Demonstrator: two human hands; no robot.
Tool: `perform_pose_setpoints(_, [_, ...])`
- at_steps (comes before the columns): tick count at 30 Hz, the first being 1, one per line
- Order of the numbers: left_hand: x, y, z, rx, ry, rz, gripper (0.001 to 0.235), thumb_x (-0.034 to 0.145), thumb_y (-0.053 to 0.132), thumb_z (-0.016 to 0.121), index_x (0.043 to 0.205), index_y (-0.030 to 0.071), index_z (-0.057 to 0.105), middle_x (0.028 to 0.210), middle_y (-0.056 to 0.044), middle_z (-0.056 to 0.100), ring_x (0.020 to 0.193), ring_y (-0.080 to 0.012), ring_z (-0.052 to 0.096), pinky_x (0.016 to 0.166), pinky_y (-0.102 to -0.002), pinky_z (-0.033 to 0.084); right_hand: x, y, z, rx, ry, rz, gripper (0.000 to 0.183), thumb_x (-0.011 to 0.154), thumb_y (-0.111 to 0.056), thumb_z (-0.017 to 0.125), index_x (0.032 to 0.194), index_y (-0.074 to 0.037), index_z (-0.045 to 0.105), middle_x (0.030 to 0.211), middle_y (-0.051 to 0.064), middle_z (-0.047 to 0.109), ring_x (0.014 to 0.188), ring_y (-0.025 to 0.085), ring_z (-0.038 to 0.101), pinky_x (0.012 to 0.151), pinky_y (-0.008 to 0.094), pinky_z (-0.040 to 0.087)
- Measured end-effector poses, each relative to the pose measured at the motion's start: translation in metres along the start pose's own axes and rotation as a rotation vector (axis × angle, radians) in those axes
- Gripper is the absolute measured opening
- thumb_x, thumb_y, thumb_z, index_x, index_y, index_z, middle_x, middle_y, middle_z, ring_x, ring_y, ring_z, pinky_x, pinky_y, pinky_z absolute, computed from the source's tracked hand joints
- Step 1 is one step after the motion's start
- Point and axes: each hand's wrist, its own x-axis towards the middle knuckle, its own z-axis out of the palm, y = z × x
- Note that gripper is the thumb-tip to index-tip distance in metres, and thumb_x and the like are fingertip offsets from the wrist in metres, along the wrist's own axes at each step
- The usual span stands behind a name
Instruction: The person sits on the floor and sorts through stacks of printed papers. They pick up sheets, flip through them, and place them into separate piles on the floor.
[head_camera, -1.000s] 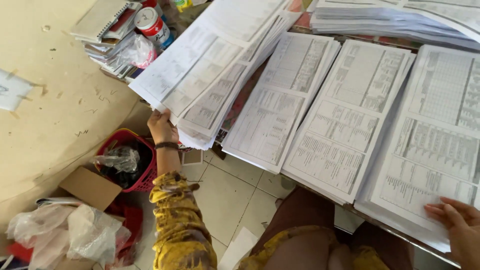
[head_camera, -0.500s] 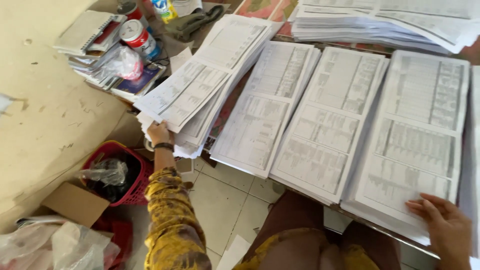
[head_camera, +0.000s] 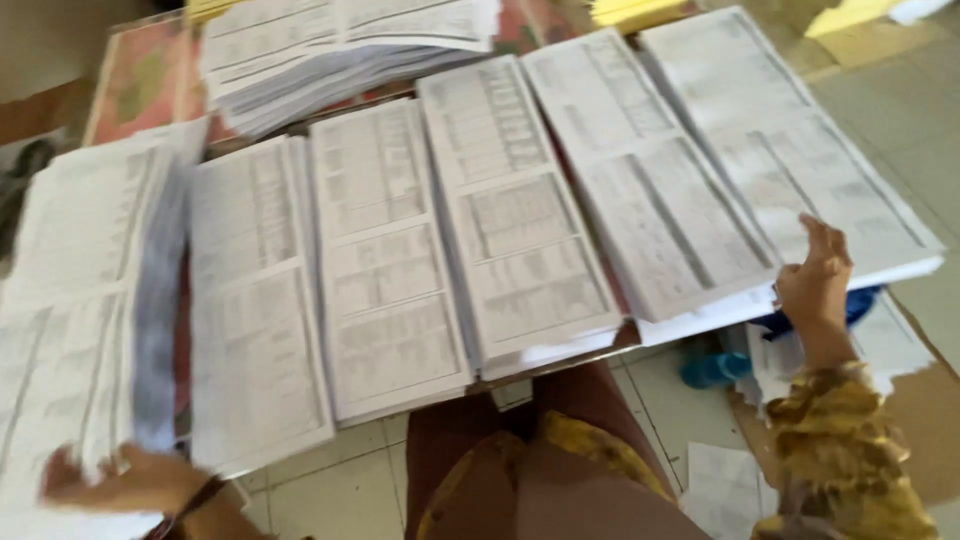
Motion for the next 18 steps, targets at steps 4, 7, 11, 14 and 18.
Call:
perform_pose_setpoints(4, [-0.088, 0.090, 0.088, -0.264, -0.288, 0.267, 0.032, 0.105, 0.020, 0.058, 0.126, -0.004, 0.058, 0.125, -0.022, 0.059, 0.115, -0.0404, 0.056, 0.100, -0.054, 0.041, -0.020, 0.037, -0.046, -0.207, -0.419, 0.495, 0.106, 0.069, 0.031, 0.059, 0.165, -0.006, 0.034, 0.166, 0.026, 0.027, 0.149, 0.046, 0.023, 0.114, 0.065, 0.028])
perform_pose_setpoints(7, [-0.166, 0.166, 0.138, -0.462, -0.501, 0.381, 0.025, 0.112, 0.018, 0.043, 0.129, 0.006, 0.058, 0.131, -0.017, 0.060, 0.130, -0.0341, 0.055, 0.118, -0.055, 0.039, -0.053, 0.077, -0.054, -0.312, -0.496, 0.326, 0.088, 0.082, 0.013, 0.066, 0.162, -0.016, 0.043, 0.173, 0.015, 0.030, 0.157, 0.046, 0.021, 0.116, 0.068, 0.025])
perform_pose_setpoints(11, [-0.262, 0.271, 0.152, -0.679, -1.099, 0.092, 0.059, 0.082, -0.005, 0.059, 0.138, 0.010, 0.050, 0.145, -0.016, 0.048, 0.140, -0.0347, 0.044, 0.125, -0.053, 0.031, -0.040, 0.100, -0.077, 0.103, -0.104, 0.466, 0.022, 0.108, -0.006, 0.068, 0.125, 0.004, 0.076, 0.114, 0.014, 0.068, 0.113, 0.031, 0.052, 0.089, 0.045, 0.042])
perform_pose_setpoints(14, [-0.316, 0.338, 0.144, -0.603, -1.320, 0.281, 0.060, 0.085, 0.008, 0.072, 0.142, 0.011, 0.054, 0.152, -0.018, 0.043, 0.143, -0.0369, 0.039, 0.123, -0.053, 0.032, -0.005, 0.091, -0.093, 0.199, 0.117, 0.709, 0.008, 0.113, -0.003, 0.066, 0.106, -0.003, 0.065, 0.084, 0.003, 0.054, 0.075, 0.017, 0.045, 0.055, 0.041, 0.031])
perform_pose_setpoints(18, [-0.382, 0.371, 0.133, -0.292, -1.640, 0.838, 0.100, 0.088, 0.055, 0.075, 0.166, 0.025, 0.020, 0.172, -0.024, 0.000, 0.156, -0.0456, 0.000, 0.124, -0.062, 0.004, 0.029, 0.041, -0.088, 0.220, 0.217, 0.264, 0.024, 0.112, 0.024, 0.050, 0.115, 0.005, 0.065, 0.106, 0.016, 0.067, 0.096, 0.028, 0.065, 0.076, 0.036, 0.054])
